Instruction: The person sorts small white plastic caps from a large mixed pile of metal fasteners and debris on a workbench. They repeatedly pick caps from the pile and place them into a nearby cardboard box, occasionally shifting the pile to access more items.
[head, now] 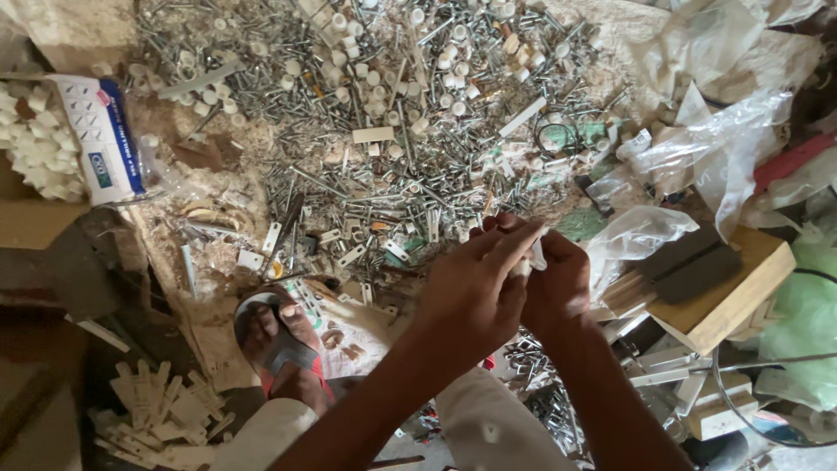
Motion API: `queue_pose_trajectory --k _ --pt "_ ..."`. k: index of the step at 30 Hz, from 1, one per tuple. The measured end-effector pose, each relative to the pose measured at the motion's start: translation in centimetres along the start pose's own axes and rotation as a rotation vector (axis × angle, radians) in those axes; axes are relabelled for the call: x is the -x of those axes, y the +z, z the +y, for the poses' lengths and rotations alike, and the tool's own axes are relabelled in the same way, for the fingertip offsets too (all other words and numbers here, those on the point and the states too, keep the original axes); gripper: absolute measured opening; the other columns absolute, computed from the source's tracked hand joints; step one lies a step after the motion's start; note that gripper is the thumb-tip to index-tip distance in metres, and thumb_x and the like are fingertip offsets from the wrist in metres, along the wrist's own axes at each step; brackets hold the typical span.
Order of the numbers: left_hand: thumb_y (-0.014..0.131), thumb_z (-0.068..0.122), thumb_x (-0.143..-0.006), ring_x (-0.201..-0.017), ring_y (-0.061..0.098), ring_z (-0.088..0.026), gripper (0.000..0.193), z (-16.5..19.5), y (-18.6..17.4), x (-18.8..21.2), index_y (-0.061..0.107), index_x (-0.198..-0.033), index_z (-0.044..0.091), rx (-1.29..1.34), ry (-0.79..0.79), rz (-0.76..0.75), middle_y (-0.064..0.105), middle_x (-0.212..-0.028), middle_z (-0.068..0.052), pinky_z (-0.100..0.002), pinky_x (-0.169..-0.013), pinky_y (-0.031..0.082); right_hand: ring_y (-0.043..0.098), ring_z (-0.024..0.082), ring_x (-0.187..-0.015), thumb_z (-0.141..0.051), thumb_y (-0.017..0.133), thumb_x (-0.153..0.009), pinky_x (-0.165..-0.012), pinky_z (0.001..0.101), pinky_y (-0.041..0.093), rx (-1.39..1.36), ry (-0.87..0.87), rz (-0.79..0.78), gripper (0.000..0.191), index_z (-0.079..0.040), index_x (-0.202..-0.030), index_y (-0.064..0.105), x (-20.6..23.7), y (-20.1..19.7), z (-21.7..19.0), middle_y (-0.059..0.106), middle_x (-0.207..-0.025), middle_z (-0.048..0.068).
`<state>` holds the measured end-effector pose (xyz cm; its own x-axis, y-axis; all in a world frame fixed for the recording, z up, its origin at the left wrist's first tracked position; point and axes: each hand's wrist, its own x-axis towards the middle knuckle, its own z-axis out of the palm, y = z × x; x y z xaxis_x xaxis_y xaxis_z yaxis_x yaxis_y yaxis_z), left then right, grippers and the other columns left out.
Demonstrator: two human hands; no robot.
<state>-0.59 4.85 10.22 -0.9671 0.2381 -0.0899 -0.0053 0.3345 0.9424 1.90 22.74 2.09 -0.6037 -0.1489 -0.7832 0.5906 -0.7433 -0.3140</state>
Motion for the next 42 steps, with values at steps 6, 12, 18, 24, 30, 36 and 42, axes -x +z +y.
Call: queue_pose_trajectory --k 6,12,18,24,30,36,42 --pt "0.071 0.029 -0.091 -0.087 0.075 -0.030 0.055 -0.2 -0.5 0.2 0.059 -0.139 0.005 0.111 -0.042 -0.056 0.073 -0.114 -0.018 -0.041 -0.079 0.061 0.067 0.031 -0.097 -0.025 0.034 -0.115 -0.086 0.0452 0.055 -0.163 0.026 -0.210 0.043 0.006 -0.123 0.063 0.0 -0.8 0.1 0.069 -0.105 0.019" --pt "0.062 0.036 -0.105 -0.101 0.075 -0.022 0.040 -1.3 -1.6 -0.4 0.067 -0.135 0.011 0.044 -0.132 0.076 0.074 -0.114 -0.007 -0.042 -0.096 0.060 0.068 0.027 -0.095 -0.026 0.033 -0.107 -0.090 0.0440 0.057 -0.104 0.071 0.046 0.042 0.002 -0.112 0.063 0.1 1.0 0.4 0.070 -0.099 0.015" --pt "0.073 0.034 -0.093 -0.113 0.057 -0.029 0.031 -1.5 -1.0 -1.0 0.071 -0.111 0.009 -0.292 0.040 0.115 0.064 -0.115 -0.014 -0.049 -0.095 0.049 0.066 0.026 -0.101 -0.023 0.034 -0.113 -0.093 0.0376 0.055 -0.148 0.067 -0.172 0.041 0.007 -0.120 0.061 0.4 1.3 0.0 0.068 -0.107 0.018" --pt "0.077 0.019 -0.079 -0.113 0.060 -0.032 0.029 -1.9 0.8 -0.8 0.072 -0.105 0.006 -0.258 0.068 0.185 0.067 -0.111 -0.011 -0.053 -0.096 0.046 0.063 0.020 -0.092 -0.020 0.038 -0.111 -0.086 0.0345 0.053 -0.136 0.122 -0.054 0.034 0.001 -0.116 0.064 0.5 1.0 0.2 0.066 -0.098 0.011" --pt "0.077 0.021 -0.093 -0.078 0.075 -0.015 0.008 -3.4 0.0 -0.7 0.077 -0.089 0.014 0.102 -0.232 0.114 0.078 -0.091 -0.003 -0.033 -0.074 0.062 0.061 0.025 -0.086 -0.026 0.042 -0.107 -0.085 0.0397 0.052 -0.109 0.110 0.087 0.033 -0.002 -0.096 0.062 1.4 1.7 -0.5 0.064 -0.092 0.012" --pt "0.073 0.006 -0.091 -0.099 0.074 -0.024 0.016 -4.8 -5.0 -1.2 0.072 -0.106 0.008 -0.066 -0.123 0.411 0.077 -0.106 -0.009 -0.042 -0.095 0.054 0.060 0.029 -0.092 -0.023 0.046 -0.108 -0.086 0.0392 0.052 -0.228 0.034 -0.007 0.032 -0.003 -0.087 0.060 1.9 -0.3 -1.7 0.062 -0.090 0.013" --pt "0.066 -0.001 -0.070 -0.112 0.061 -0.041 0.050 -5.1 -4.4 -1.6 0.063 -0.120 -0.006 -0.531 0.034 0.503 0.066 -0.116 -0.024 -0.050 -0.103 0.040 0.057 0.027 -0.096 -0.021 0.046 -0.110 -0.085 0.0371 0.053 -0.290 -0.028 -0.007 0.030 -0.002 -0.090 0.059 2.0 -2.8 -3.6 0.060 -0.095 0.013"
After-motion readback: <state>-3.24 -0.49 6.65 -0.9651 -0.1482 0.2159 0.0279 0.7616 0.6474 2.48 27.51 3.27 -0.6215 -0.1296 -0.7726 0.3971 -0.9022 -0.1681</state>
